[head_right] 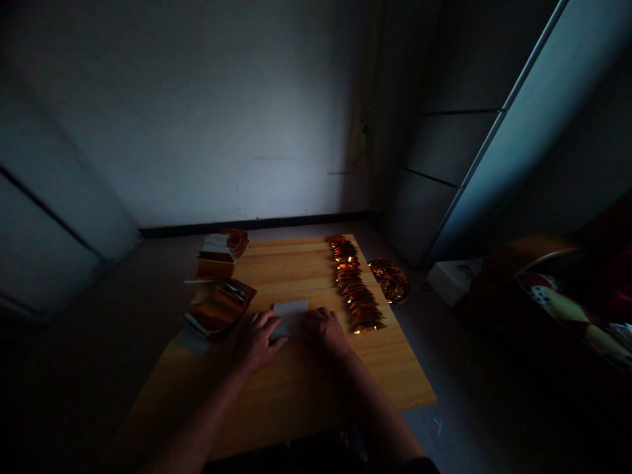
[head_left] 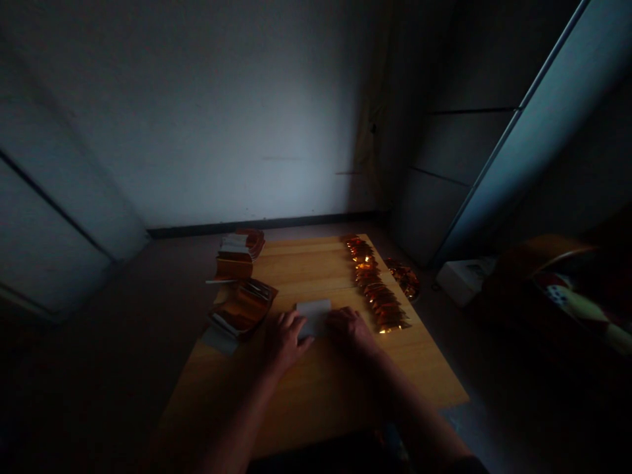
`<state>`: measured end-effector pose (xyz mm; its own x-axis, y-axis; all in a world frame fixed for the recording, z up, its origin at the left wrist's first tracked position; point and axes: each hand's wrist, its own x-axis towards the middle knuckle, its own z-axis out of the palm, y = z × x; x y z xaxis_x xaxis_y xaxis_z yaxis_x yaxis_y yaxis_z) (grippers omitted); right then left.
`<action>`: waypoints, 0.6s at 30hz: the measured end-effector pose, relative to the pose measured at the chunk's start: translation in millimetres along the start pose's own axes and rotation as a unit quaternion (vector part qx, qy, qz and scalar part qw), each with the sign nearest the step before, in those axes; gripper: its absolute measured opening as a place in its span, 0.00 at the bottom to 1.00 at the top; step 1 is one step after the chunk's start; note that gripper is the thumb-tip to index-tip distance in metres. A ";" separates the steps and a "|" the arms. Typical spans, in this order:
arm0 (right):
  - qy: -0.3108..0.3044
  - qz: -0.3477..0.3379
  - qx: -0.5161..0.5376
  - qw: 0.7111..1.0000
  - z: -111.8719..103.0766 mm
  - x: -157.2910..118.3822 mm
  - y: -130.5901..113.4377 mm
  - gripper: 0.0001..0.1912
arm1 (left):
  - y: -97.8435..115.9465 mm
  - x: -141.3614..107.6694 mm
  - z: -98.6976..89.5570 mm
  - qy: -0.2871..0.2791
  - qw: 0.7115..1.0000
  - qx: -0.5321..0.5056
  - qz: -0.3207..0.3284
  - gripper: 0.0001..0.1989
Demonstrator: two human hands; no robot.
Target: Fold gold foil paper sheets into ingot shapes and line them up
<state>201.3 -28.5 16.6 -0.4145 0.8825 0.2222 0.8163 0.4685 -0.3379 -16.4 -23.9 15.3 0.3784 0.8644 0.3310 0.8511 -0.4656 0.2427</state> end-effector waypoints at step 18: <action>0.013 0.002 0.023 1.000 2.8 -3.5 2.7 0.15 | 18.9 -2.7 -0.3 -0.035 0.998 0.052 -0.033 0.09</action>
<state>203.9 -30.2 12.4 -0.3999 0.8833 0.2447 0.7979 0.4669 -0.3812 -1.4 -35.1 19.2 0.3409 0.9055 0.2528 0.9069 -0.3876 0.1654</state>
